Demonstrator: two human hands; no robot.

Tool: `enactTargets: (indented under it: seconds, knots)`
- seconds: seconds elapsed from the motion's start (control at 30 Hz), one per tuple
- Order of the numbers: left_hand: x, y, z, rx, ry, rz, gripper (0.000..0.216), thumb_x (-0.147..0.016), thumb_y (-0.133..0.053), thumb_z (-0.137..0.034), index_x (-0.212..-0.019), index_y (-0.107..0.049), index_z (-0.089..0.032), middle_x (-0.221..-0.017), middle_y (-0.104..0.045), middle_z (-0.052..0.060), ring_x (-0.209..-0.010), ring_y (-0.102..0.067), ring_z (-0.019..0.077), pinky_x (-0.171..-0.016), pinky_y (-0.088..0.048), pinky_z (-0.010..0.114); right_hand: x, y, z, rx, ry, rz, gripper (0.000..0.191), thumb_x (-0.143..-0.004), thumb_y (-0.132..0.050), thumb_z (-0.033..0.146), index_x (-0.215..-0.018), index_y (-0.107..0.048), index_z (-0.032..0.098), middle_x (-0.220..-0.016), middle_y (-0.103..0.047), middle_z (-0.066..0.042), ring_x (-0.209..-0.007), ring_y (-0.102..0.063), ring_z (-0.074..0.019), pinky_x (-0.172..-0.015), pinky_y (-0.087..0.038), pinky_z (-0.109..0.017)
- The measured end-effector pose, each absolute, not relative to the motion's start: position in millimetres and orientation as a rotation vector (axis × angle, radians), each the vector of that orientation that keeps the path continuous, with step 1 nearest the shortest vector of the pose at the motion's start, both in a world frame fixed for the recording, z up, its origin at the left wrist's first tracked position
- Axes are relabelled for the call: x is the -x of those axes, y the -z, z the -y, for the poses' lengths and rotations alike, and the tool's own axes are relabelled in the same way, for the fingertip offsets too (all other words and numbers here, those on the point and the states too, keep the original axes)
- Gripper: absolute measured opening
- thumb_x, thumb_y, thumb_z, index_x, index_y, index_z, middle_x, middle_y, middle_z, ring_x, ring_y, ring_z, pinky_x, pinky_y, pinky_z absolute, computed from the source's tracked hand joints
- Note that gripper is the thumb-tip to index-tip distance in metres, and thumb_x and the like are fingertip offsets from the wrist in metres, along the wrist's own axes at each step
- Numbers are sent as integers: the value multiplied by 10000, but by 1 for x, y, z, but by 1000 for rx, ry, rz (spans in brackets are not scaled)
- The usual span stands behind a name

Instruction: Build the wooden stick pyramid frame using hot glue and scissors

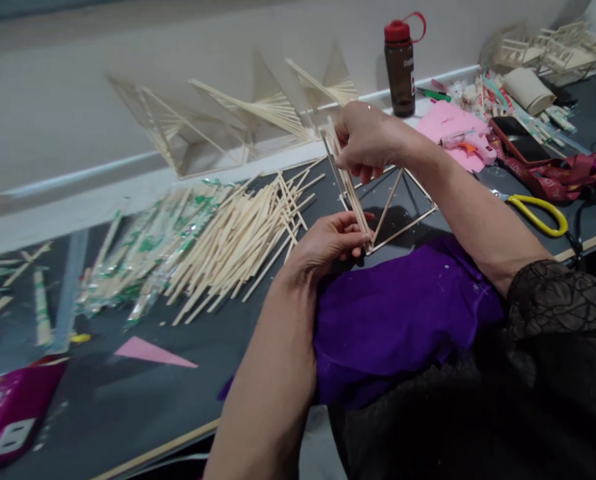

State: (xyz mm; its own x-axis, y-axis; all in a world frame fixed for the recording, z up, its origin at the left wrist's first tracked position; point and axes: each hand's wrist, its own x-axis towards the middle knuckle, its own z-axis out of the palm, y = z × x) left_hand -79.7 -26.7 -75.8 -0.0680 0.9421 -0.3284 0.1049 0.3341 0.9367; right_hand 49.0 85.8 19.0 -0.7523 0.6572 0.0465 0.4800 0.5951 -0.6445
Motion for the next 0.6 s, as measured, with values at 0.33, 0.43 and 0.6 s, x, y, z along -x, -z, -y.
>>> enactTargets:
  seconds: [0.33,0.43,0.6]
  knots:
    - [83,80,27,-1031,-908,-1457,463,-588,-813,-223,-1028,-696,-138,-700,-684,20,-429,-497,59,-376,-212,179,-48,-15,-90,1003,-948,2417,213,-886,-516,129,-732,-651,72,-617,-642,-78,-594,-669,-161,-572,-602,-268]
    - [84,82,27,-1042,-899,-1468,461,-603,-813,-245,-1033,-691,-134,-679,-677,19,-429,-493,58,-381,-214,179,-47,-11,-96,989,-948,2385,209,-876,-517,128,-738,-665,75,-607,-639,-80,-600,-669,-176,-600,-610,-293]
    - [84,83,27,-1041,-894,-1459,501,-586,-829,-267,-1045,-679,-131,-675,-675,15,-426,-488,58,-380,-216,179,-46,-10,-98,1039,-862,2424,205,-837,-517,96,-691,-660,84,-624,-659,-104,-564,-653,-180,-605,-601,-322]
